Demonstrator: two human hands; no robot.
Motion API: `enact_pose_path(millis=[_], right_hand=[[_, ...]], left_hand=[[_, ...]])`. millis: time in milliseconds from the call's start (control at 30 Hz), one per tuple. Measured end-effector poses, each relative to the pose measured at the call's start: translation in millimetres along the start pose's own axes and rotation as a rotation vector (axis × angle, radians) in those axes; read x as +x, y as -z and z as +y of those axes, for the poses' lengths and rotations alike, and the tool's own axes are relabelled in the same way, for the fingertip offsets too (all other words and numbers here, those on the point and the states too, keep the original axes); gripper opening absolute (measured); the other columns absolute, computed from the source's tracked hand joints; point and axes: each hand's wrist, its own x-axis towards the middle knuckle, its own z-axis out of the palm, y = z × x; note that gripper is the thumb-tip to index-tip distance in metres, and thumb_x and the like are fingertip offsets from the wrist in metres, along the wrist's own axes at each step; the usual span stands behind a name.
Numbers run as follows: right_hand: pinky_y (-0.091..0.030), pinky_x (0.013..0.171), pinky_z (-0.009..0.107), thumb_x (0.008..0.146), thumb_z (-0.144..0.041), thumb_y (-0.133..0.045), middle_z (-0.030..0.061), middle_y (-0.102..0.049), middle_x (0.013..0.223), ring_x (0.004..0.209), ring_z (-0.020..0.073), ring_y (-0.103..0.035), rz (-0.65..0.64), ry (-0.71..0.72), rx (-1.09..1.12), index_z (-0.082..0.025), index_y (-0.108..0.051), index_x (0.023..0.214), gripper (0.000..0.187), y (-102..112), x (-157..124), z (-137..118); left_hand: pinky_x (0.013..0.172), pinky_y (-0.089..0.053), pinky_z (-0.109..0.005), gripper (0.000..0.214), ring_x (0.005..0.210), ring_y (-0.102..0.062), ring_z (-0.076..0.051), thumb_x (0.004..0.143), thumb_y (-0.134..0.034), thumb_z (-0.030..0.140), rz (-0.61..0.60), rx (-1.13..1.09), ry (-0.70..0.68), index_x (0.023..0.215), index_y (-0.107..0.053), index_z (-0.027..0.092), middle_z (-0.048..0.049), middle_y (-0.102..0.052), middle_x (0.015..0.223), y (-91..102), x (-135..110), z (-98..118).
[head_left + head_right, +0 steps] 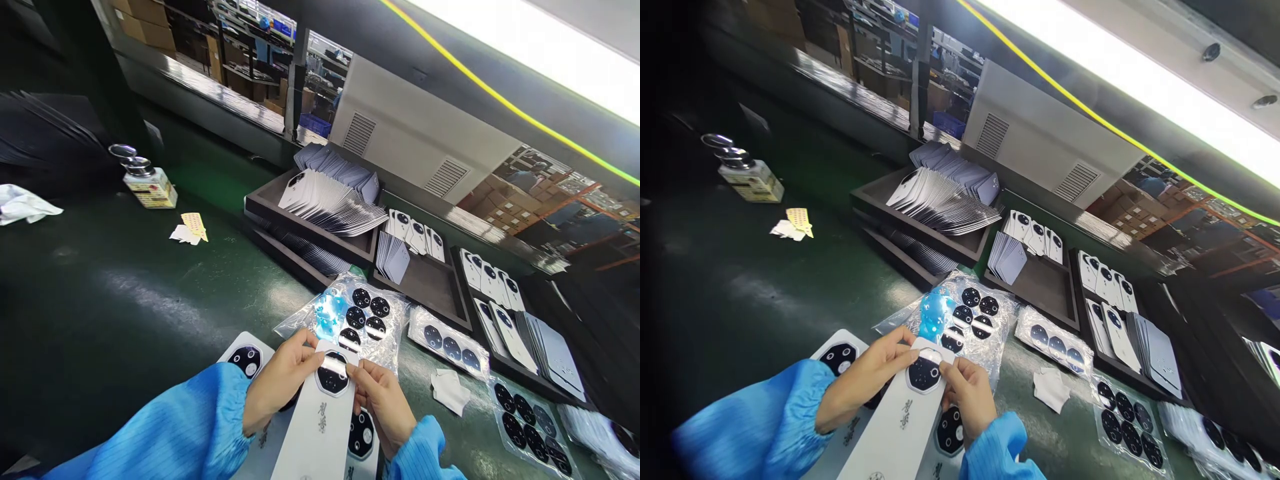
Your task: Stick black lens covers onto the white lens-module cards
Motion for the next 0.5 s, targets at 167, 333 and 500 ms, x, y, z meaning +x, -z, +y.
enact_pose_path(millis=[167, 333, 500], right_hand=[[-0.030, 0.043, 0.018, 0.060, -0.053, -0.077, -0.0054, -0.049, 0.050, 0.043, 0.0049, -0.041, 0.007, 0.013, 0.005, -0.016, -0.052, 0.060, 0.044, -2.3, -2.9, -1.9], [-0.032, 0.043, 0.018, 0.060, -0.054, -0.077, -0.0051, -0.050, 0.050, 0.042, 0.0052, -0.042, 0.006, 0.015, -0.004, -0.017, -0.050, 0.058, 0.046, -2.2, -2.5, -2.4], [-0.032, 0.041, 0.018, 0.058, -0.056, -0.077, -0.0051, -0.050, 0.050, 0.042, 0.0053, -0.043, 0.003, 0.019, -0.021, -0.017, -0.051, 0.058, 0.047, -1.1, 0.3, -2.4]], left_hand=[[0.040, -0.032, -0.014, 0.050, 0.043, -0.051, -0.008, 0.065, -0.069, 0.061, 0.015, 0.022, -0.001, 0.080, -0.043, 0.020, 0.0028, -0.066, 0.057, 0.7, 0.9, -2.5], [0.040, -0.031, -0.014, 0.048, 0.042, -0.050, -0.008, 0.067, -0.068, 0.060, 0.019, 0.027, -0.006, 0.081, -0.044, 0.021, 0.0027, -0.066, 0.057, 1.1, 0.0, -2.3], [0.039, -0.030, -0.015, 0.046, 0.041, -0.051, -0.009, 0.068, -0.069, 0.058, 0.012, 0.006, -0.023, 0.080, -0.044, 0.021, 0.0029, -0.066, 0.056, 1.0, 0.3, -1.2]])
